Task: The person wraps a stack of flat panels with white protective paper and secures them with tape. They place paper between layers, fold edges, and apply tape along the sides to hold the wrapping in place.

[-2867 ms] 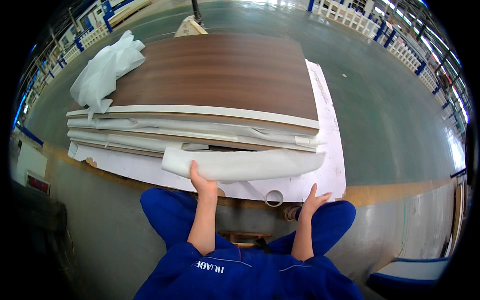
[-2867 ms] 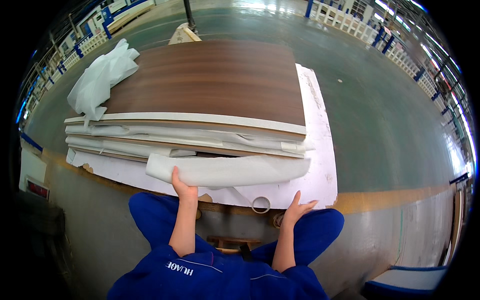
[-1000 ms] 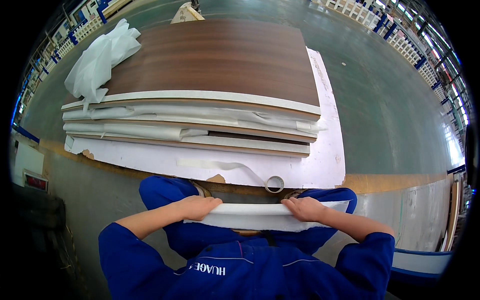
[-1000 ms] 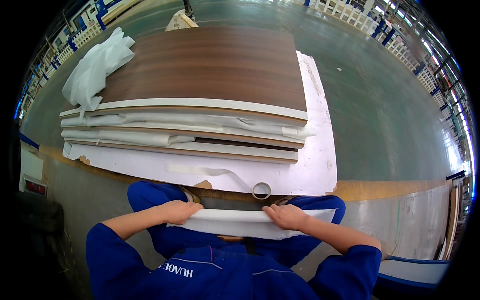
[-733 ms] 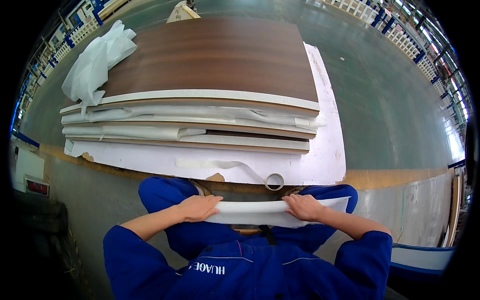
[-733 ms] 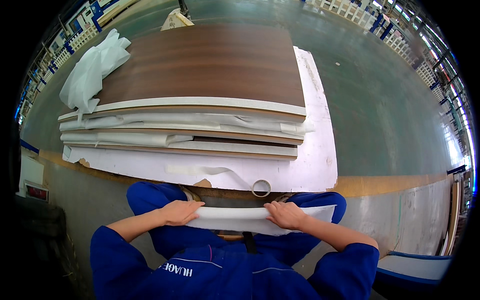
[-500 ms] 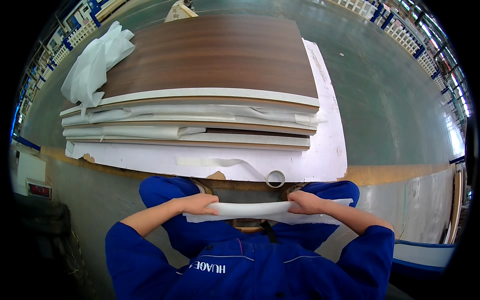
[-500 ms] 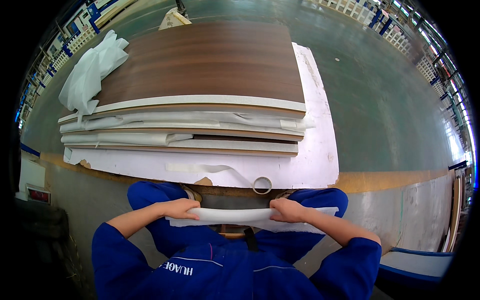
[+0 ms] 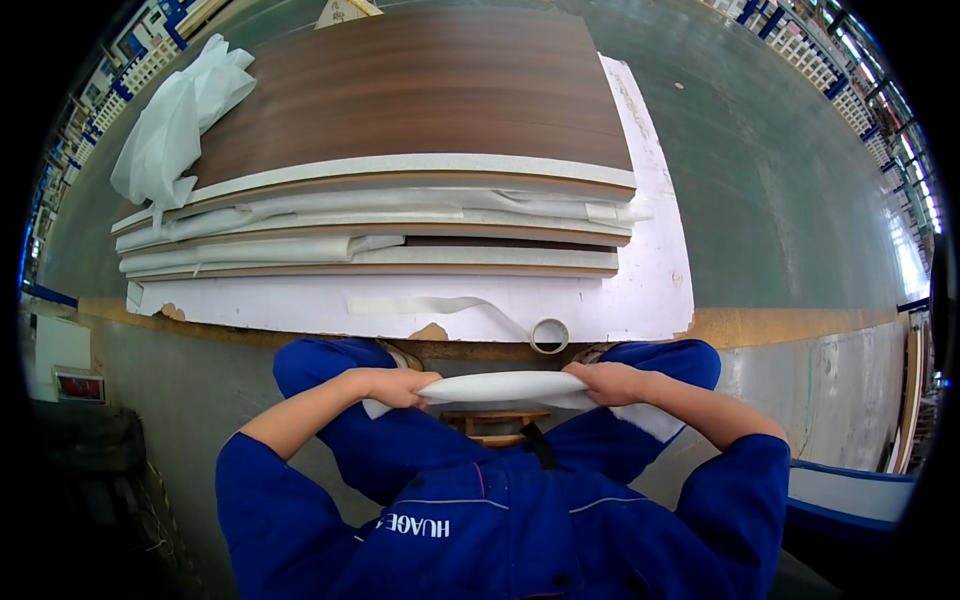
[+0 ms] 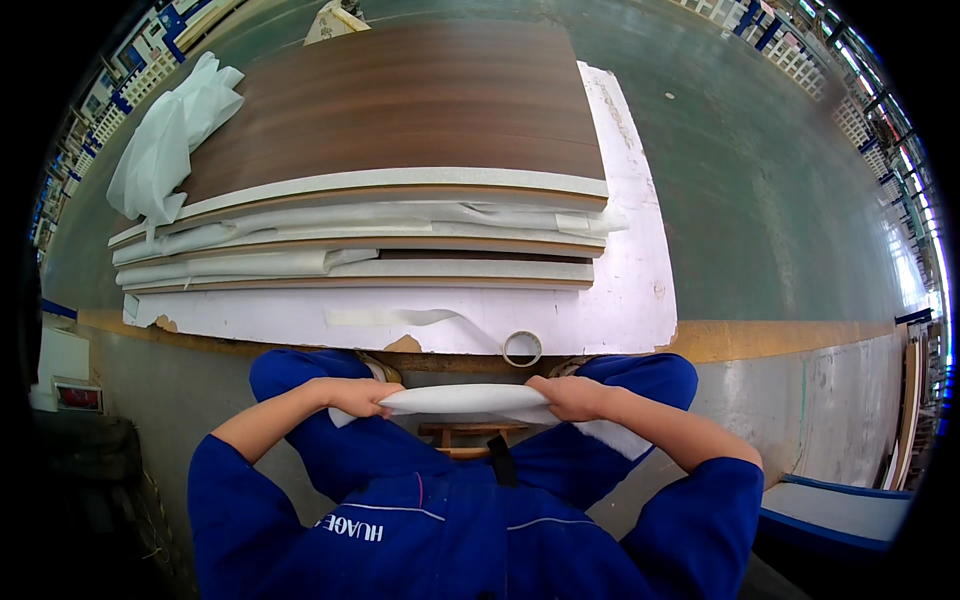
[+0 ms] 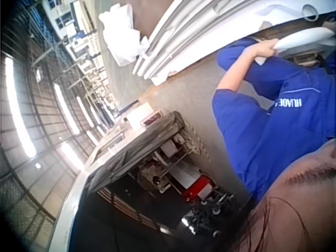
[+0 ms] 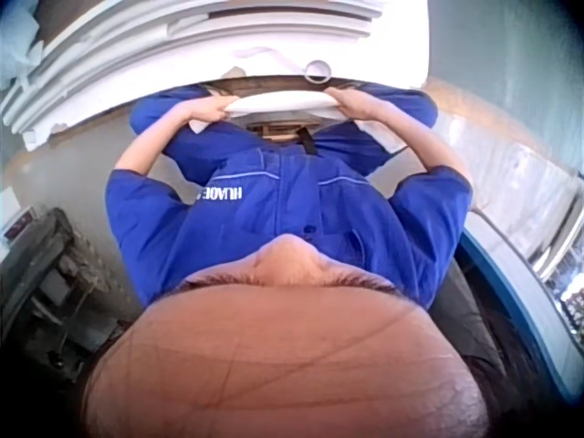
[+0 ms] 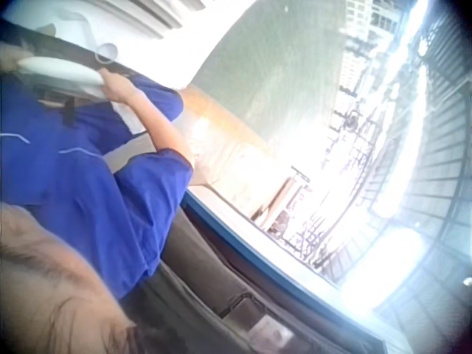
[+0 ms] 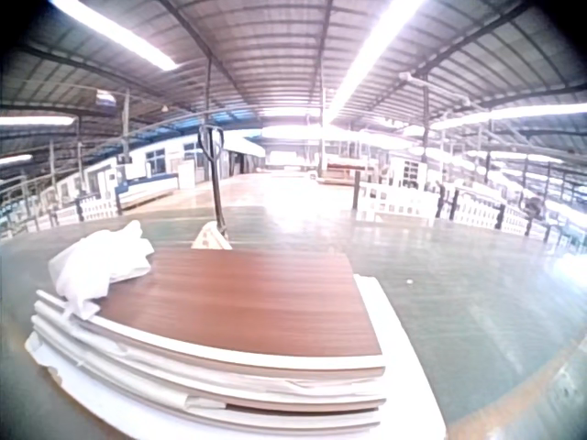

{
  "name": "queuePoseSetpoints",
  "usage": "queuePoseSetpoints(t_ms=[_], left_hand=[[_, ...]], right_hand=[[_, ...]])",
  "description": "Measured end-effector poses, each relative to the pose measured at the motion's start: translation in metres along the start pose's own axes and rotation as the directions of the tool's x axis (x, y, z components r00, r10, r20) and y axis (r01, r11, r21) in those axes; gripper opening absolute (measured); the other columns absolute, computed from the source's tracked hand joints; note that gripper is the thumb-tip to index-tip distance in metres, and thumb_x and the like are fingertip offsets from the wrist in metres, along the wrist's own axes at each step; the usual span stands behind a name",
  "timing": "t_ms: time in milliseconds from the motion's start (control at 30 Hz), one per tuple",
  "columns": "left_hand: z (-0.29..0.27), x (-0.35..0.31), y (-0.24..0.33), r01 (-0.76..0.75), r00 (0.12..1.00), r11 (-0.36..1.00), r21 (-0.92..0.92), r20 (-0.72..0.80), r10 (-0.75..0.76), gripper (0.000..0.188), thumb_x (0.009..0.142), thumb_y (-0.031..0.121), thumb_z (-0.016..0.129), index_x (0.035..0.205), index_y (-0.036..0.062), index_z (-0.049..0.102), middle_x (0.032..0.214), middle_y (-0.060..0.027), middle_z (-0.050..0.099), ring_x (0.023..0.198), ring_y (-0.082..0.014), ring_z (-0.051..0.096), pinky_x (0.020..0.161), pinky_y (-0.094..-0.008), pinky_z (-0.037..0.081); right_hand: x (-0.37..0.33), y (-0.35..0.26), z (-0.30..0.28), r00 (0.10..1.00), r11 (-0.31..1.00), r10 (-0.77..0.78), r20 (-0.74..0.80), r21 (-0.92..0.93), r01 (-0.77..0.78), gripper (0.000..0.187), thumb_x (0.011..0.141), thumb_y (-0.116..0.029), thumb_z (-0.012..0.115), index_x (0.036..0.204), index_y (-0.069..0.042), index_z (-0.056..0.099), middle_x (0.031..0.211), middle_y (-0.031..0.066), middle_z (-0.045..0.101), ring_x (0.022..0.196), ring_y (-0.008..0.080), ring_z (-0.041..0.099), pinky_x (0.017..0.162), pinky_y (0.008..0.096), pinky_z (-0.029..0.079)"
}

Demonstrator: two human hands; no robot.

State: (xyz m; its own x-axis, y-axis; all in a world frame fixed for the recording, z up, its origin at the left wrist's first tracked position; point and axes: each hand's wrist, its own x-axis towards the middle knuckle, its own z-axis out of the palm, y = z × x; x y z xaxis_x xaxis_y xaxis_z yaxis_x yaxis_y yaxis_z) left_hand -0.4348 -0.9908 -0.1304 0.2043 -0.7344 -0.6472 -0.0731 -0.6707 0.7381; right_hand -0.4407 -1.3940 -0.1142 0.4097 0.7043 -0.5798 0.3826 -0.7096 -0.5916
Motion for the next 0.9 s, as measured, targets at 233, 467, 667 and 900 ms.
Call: queuePoseSetpoints(t_ms=[233,467,667,900], left_hand=[[-0.008,-0.002,0.017,0.121,0.956,0.936,0.332,-0.294,-0.019,0.043,0.094,0.044,0.048,0.105,0.0022,0.046,0.084,-0.0236,0.061,0.083,-0.0411,0.060,0.071,-0.0465,0.046],[-0.070,0.047,-0.023,0.337,0.760,0.808,0.483,-0.646,0.070,0.039,0.093,0.040,0.050,0.098,0.0009,0.046,0.088,-0.0226,0.062,0.082,-0.0406,0.061,0.070,-0.0482,0.047],[-0.145,0.113,-0.067,0.494,0.547,0.673,0.551,-0.798,0.251,0.035,0.088,0.039,0.057,0.090,0.0044,0.049,0.085,-0.0136,0.062,0.079,-0.0330,0.063,0.066,-0.0433,0.050],[-0.158,0.146,-0.102,0.573,0.425,0.522,0.631,-0.774,0.469,0.019,0.078,0.023,0.064,0.083,0.0085,0.052,0.082,-0.0075,0.057,0.081,-0.0240,0.057,0.074,-0.0357,0.042]], right_hand=[[-0.010,-0.020,-0.015,0.952,0.927,-0.034,-0.306,-0.365,-0.085,0.048,0.091,-0.046,0.050,0.118,-0.007,0.046,0.085,0.0175,0.061,0.072,0.0337,0.063,0.060,0.0443,0.050],[0.060,0.038,-0.045,0.786,0.878,-0.083,-0.612,-0.417,-0.233,0.025,0.090,-0.029,0.056,0.100,-0.008,0.048,0.085,0.0123,0.057,0.079,0.0309,0.060,0.062,0.0429,0.049],[0.136,0.094,-0.068,0.593,0.788,-0.092,-0.800,-0.422,-0.447,0.016,0.087,-0.021,0.056,0.093,-0.009,0.047,0.080,0.0091,0.055,0.077,0.0275,0.060,0.060,0.0415,0.048],[0.176,0.139,-0.069,0.510,0.703,-0.284,-0.812,-0.538,-0.465,0.027,0.077,-0.012,0.055,0.104,-0.012,0.055,0.078,0.0034,0.052,0.079,0.0210,0.053,0.071,0.0355,0.038]])
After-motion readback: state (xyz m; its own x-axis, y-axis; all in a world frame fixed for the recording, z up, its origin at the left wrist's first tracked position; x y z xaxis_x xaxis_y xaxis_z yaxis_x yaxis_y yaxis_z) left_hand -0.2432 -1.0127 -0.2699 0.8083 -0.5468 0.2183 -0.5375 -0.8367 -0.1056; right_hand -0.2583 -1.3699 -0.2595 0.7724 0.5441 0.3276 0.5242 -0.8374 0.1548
